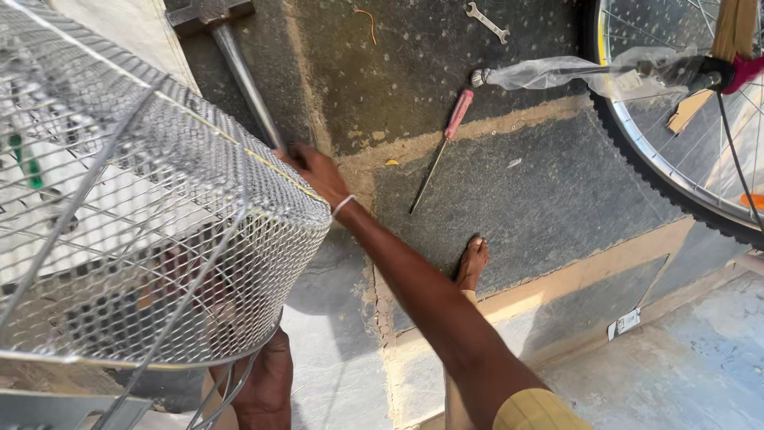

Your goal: The person uses a hammer to shape a wire bicycle basket, then picks up a screwdriver and screws to attach the basket to the bicycle handlebars. The person tightens the screws to secure the basket in place.

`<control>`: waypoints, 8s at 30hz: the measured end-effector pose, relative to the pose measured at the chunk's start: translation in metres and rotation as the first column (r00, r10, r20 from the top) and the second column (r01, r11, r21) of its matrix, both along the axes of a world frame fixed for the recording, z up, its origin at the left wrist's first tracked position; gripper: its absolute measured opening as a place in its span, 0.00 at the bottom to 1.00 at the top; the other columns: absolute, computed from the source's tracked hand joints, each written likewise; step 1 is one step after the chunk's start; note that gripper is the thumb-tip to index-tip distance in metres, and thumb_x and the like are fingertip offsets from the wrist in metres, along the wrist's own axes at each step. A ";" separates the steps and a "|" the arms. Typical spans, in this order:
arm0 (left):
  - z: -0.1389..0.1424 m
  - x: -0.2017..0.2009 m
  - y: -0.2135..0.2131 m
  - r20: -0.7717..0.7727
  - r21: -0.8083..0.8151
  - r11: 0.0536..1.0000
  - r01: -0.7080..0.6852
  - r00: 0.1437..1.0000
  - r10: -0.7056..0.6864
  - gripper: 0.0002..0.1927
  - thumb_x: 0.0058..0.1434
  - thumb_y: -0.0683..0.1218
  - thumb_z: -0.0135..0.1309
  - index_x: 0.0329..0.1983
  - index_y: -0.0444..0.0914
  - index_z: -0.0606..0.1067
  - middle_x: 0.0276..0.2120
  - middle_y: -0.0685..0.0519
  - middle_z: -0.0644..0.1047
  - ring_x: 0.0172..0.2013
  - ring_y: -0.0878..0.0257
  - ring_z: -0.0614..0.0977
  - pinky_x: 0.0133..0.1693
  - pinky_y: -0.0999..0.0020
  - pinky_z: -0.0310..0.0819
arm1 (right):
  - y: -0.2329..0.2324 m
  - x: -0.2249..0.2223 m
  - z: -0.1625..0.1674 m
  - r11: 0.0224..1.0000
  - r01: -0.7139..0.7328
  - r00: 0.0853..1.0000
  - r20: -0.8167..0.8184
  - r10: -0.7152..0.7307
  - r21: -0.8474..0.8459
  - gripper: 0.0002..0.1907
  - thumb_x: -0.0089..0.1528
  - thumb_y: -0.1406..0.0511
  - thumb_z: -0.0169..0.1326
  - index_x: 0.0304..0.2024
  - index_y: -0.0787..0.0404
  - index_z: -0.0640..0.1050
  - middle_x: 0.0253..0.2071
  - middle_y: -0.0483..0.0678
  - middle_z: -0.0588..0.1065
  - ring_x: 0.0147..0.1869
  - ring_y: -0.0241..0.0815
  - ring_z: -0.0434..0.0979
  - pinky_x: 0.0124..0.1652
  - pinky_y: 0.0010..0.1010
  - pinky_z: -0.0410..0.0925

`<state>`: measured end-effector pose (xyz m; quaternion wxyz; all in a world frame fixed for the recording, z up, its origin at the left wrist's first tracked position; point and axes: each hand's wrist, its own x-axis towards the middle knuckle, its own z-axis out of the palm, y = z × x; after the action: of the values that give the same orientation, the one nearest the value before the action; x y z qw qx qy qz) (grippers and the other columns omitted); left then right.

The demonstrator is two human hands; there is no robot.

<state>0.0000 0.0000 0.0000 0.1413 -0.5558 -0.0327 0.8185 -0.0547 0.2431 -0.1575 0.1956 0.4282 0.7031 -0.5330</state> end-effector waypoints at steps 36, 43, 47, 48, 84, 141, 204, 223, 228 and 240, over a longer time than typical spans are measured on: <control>0.280 0.063 0.051 0.051 -0.737 0.062 0.673 0.148 -0.988 0.29 0.54 0.37 0.50 0.62 0.34 0.75 0.35 0.50 0.78 0.27 0.60 0.80 0.26 0.70 0.74 | 0.076 0.320 0.551 0.772 -0.171 0.930 0.358 -0.078 0.612 0.27 0.58 0.45 0.60 0.45 0.60 0.79 0.34 0.61 0.80 0.39 0.62 0.81 0.39 0.49 0.72; 0.452 0.016 0.029 0.039 -0.771 -0.171 0.614 -0.223 -0.974 0.27 0.54 0.39 0.52 0.60 0.36 0.77 0.33 0.47 0.79 0.25 0.59 0.82 0.25 0.68 0.77 | 0.046 0.366 0.655 0.931 0.144 0.929 0.278 -0.243 0.334 0.25 0.59 0.47 0.60 0.37 0.63 0.85 0.30 0.53 0.85 0.33 0.43 0.83 0.35 0.35 0.71; 0.528 -0.009 0.092 0.029 -0.800 -0.277 0.531 -0.428 -0.903 0.18 0.58 0.41 0.56 0.50 0.26 0.79 0.34 0.43 0.81 0.26 0.58 0.85 0.25 0.66 0.80 | 0.076 0.395 0.720 0.768 0.637 0.750 0.275 -0.602 -0.056 0.22 0.55 0.63 0.66 0.47 0.71 0.76 0.29 0.63 0.78 0.21 0.38 0.65 0.19 0.30 0.58; 0.547 -0.007 0.112 0.083 -0.812 -0.339 0.475 -0.481 -0.873 0.19 0.57 0.41 0.55 0.51 0.29 0.79 0.33 0.45 0.81 0.25 0.58 0.84 0.24 0.66 0.79 | 0.088 0.400 0.733 0.715 0.671 0.740 0.240 -0.629 -0.195 0.21 0.53 0.67 0.63 0.48 0.67 0.78 0.32 0.57 0.81 0.20 0.35 0.64 0.17 0.28 0.56; 0.720 -0.038 0.527 0.552 -0.744 0.197 -0.638 -0.753 -0.357 0.18 0.65 0.42 0.57 0.56 0.30 0.75 0.50 0.37 0.77 0.51 0.40 0.76 0.54 0.47 0.67 | 0.184 0.291 0.843 -0.236 0.937 -0.179 0.227 -0.957 -0.257 0.12 0.49 0.75 0.56 0.35 0.76 0.78 0.21 0.53 0.72 0.14 0.40 0.63 0.17 0.32 0.61; 0.866 0.077 0.558 0.697 -0.525 0.782 -0.335 -0.696 0.170 0.15 0.53 0.30 0.54 0.45 0.29 0.70 0.41 0.39 0.70 0.44 0.44 0.73 0.41 0.51 0.76 | 0.099 0.286 0.962 -0.322 0.881 -0.257 0.221 -0.941 -0.348 0.10 0.47 0.74 0.60 0.32 0.70 0.78 0.24 0.54 0.76 0.18 0.40 0.71 0.18 0.32 0.64; 0.885 0.002 0.463 0.657 -0.714 0.285 -0.639 -0.752 -0.040 0.14 0.62 0.38 0.62 0.48 0.34 0.73 0.45 0.42 0.74 0.47 0.48 0.75 0.50 0.49 0.70 | 0.097 0.285 0.961 -0.288 0.893 -0.224 0.213 -0.951 -0.346 0.08 0.47 0.76 0.59 0.30 0.72 0.77 0.27 0.56 0.77 0.17 0.40 0.69 0.18 0.32 0.66; 0.870 0.033 0.552 0.825 -0.317 0.926 -0.206 -0.541 0.163 0.24 0.64 0.33 0.53 0.64 0.24 0.68 0.55 0.39 0.71 0.55 0.45 0.74 0.57 0.54 0.76 | 0.103 0.281 0.965 -0.292 0.891 -0.230 0.208 -0.951 -0.348 0.12 0.46 0.76 0.59 0.34 0.72 0.77 0.27 0.56 0.78 0.19 0.42 0.73 0.19 0.32 0.68; 0.869 0.042 0.562 0.753 -0.503 0.797 -0.333 -0.622 0.215 0.17 0.52 0.28 0.54 0.45 0.29 0.72 0.43 0.40 0.71 0.45 0.44 0.74 0.46 0.52 0.76 | 0.098 0.282 0.955 -0.286 0.896 -0.219 0.224 -0.950 -0.339 0.13 0.47 0.75 0.60 0.35 0.73 0.77 0.27 0.55 0.77 0.19 0.42 0.71 0.19 0.32 0.67; 0.847 -0.018 0.453 0.589 -0.773 0.404 -0.490 -0.791 0.167 0.10 0.59 0.32 0.55 0.43 0.33 0.77 0.40 0.42 0.75 0.41 0.44 0.79 0.42 0.50 0.77 | 0.095 0.282 0.956 -0.283 0.889 -0.219 0.209 -0.953 -0.360 0.12 0.47 0.75 0.59 0.34 0.73 0.77 0.27 0.55 0.77 0.18 0.41 0.70 0.18 0.32 0.65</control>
<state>-0.0179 0.4528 0.8467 -0.3635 -0.7765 -0.5028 -0.1101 0.2274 0.3376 0.7983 -0.2707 0.7178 -0.0046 -0.6414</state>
